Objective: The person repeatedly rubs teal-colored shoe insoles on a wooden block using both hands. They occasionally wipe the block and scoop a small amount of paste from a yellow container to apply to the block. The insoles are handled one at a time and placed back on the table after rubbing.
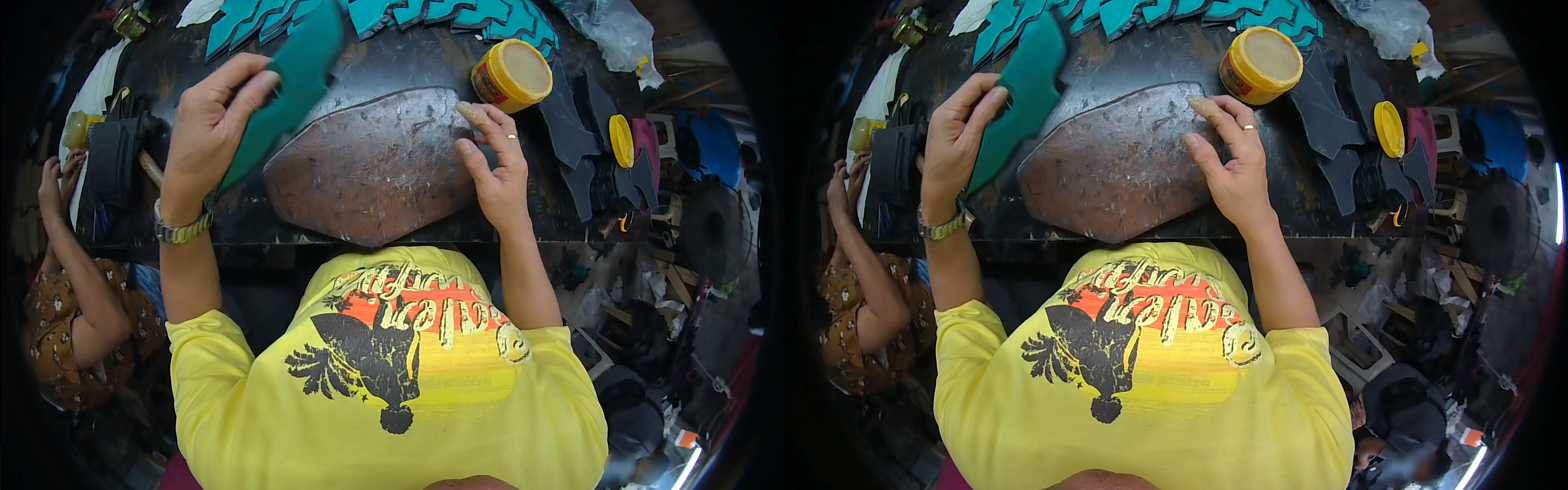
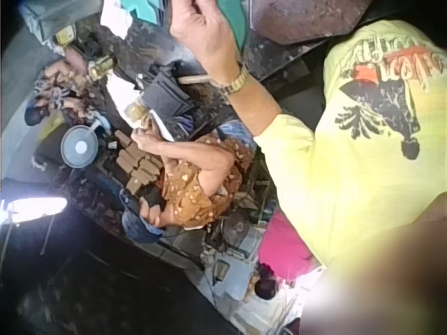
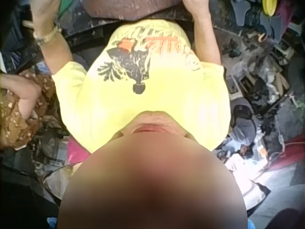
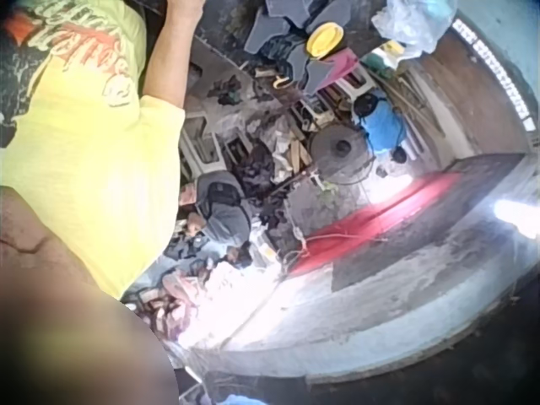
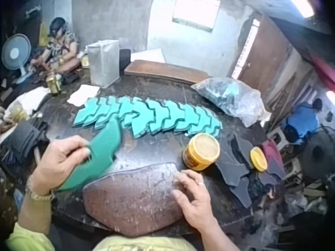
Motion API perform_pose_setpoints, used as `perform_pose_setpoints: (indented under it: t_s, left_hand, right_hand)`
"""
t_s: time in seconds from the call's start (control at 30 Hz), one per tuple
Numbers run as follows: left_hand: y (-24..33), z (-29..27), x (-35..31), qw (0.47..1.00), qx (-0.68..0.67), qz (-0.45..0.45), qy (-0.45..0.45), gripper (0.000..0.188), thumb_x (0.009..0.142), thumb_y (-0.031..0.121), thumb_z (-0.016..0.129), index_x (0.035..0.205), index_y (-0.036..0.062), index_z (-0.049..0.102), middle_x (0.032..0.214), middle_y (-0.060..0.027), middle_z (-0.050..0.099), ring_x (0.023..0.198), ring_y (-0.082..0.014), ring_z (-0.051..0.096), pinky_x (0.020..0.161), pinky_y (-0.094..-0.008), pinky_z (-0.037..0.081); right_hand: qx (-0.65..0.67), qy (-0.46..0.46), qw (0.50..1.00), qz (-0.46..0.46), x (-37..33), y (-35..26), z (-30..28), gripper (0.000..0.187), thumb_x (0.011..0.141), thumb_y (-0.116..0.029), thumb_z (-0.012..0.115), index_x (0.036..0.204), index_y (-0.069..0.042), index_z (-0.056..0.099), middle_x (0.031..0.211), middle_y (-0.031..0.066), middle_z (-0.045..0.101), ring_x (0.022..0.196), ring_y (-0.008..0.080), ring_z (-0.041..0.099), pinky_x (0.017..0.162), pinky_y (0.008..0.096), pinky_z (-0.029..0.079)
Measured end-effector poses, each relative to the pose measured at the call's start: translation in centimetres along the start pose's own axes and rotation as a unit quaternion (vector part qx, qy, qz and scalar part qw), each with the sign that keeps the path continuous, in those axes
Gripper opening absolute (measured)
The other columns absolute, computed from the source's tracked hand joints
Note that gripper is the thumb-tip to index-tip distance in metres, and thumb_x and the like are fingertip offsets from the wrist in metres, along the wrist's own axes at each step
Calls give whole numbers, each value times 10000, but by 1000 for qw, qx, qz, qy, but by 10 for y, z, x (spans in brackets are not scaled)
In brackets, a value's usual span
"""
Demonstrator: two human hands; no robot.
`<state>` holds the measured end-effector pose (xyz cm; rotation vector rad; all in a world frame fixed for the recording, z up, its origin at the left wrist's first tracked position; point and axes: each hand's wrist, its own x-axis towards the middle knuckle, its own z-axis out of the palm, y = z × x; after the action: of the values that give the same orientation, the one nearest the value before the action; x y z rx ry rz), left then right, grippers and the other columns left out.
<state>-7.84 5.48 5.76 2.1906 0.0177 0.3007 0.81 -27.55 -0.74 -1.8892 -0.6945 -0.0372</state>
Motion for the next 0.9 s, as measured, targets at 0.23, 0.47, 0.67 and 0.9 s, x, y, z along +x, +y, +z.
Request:
perform_pose_setpoints:
  t_s: [0.23, 0.47, 0.67, 0.9]
  left_hand:
    - [-25, 49, 22, 958, -42, -84, -272, 257, 991, 218, 642, 948, -35, 657, 778, -19, 600, 747, -83, 506, 705, -283, 459]
    - [-39, 50, 36, 951, -14, -59, -304, 268, 973, 235, 665, 925, -29, 672, 713, -5, 594, 685, -74, 479, 657, -283, 445]
    - [-46, 51, 34, 954, -12, -74, -291, 306, 953, 265, 671, 1032, -24, 735, 785, -94, 714, 708, -136, 615, 691, -322, 502]
    - [-43, 54, 26, 964, -97, -81, -234, 355, 931, 279, 711, 1082, -42, 714, 800, -100, 716, 701, -143, 623, 664, -314, 504]
  right_hand:
    - [-48, -65, 996, -36, 11, 15, 19, 385, 963, -328, 654, 1323, -193, 671, 1511, 177, 450, 1462, 377, 305, 1189, 506, 232]
    - [-261, -168, 950, -24, 26, 12, 41, 471, 983, -488, 571, 1414, -299, 581, 1596, 181, 353, 1523, 425, 162, 1179, 679, 79]
    - [-332, -164, 927, -58, 19, 9, 46, 593, 977, -512, 565, 1482, -210, 493, 1596, 194, 346, 1521, 433, 164, 1166, 700, 94]
    - [-377, -182, 903, -100, -12, -9, 38, 588, 942, -528, 601, 1462, -261, 535, 1622, 102, 333, 1531, 384, 180, 1172, 688, 100]
